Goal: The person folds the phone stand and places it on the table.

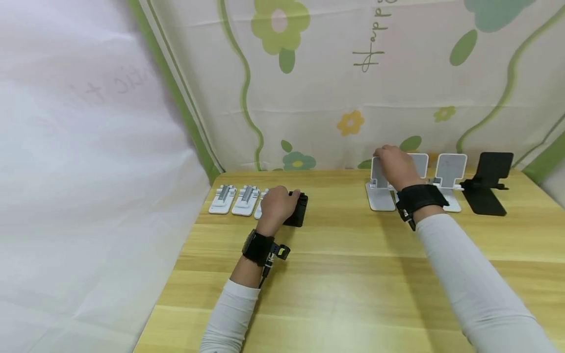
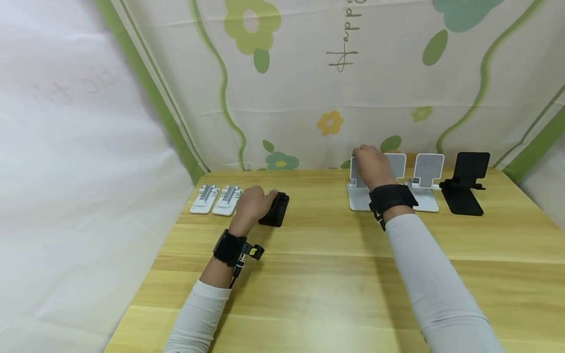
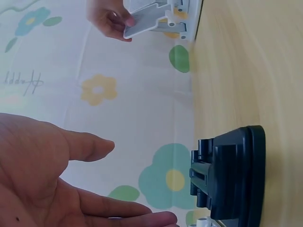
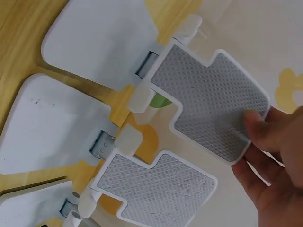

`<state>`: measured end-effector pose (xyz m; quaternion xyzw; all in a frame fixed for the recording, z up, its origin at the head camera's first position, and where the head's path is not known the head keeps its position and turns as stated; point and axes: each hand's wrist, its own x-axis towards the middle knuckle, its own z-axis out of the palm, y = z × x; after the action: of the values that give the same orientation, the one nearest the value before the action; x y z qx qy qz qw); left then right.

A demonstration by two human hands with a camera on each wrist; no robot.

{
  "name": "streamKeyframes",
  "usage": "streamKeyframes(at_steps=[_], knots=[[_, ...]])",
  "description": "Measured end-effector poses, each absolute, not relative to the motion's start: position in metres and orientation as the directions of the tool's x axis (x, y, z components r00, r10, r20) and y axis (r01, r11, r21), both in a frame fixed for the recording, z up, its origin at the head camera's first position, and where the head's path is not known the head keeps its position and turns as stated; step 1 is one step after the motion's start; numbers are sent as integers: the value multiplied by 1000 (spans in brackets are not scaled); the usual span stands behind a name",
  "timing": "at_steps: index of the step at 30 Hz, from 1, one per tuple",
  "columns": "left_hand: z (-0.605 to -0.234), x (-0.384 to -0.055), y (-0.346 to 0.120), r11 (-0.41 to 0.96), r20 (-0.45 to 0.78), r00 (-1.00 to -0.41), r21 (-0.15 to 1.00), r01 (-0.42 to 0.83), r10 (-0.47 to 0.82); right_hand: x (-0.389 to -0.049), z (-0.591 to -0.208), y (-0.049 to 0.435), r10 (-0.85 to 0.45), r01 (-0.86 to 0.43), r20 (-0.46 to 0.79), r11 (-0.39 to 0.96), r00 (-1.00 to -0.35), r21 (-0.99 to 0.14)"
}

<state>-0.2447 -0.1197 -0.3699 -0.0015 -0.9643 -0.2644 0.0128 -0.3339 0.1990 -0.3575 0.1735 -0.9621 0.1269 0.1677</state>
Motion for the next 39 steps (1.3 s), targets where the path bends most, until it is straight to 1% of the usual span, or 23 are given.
streamKeyframes(at_steps=[4, 7, 9, 11, 15, 20, 25, 32, 36, 38, 39], knots=[[-366, -243, -119, 836, 41, -999, 546, 52, 35, -330, -353, 201, -280, -388, 394, 893, -875, -227], [-364, -243, -116, 776, 39, -996, 624, 86, 79, -323, -343, 201, -286, -405, 392, 874, -875, -267], [-361, -242, -112, 700, 22, -994, 709, 89, 104, -318, -334, 199, -295, -423, 400, 861, -868, -281], [-358, -240, -106, 604, -22, -991, 795, 65, 135, -312, -325, 194, -311, -445, 412, 849, -856, -284], [-352, -234, -92, 434, -109, -971, 901, -7, 211, -298, -308, 175, -340, -504, 461, 809, -820, -300], [-352, -228, -78, 310, -155, -948, 949, -65, 277, -276, -292, 147, -362, -572, 512, 745, -779, -343], [-358, -228, -72, 235, -158, -947, 968, -92, 280, -255, -284, 126, -401, -636, 550, 691, -732, -342], [-365, -230, -72, 182, -143, -950, 979, -94, 277, -244, -283, 117, -403, -660, 576, 664, -711, -351], [-365, -230, -72, 176, -146, -956, 979, -103, 255, -241, -286, 118, -396, -695, 625, 628, -673, -351], [-364, -229, -73, 177, -147, -959, 979, -105, 243, -240, -290, 120, -378, -706, 644, 598, -665, -379], [-363, -229, -73, 175, -147, -960, 979, -107, 240, -240, -292, 121, -364, -706, 645, 577, -672, -411]])
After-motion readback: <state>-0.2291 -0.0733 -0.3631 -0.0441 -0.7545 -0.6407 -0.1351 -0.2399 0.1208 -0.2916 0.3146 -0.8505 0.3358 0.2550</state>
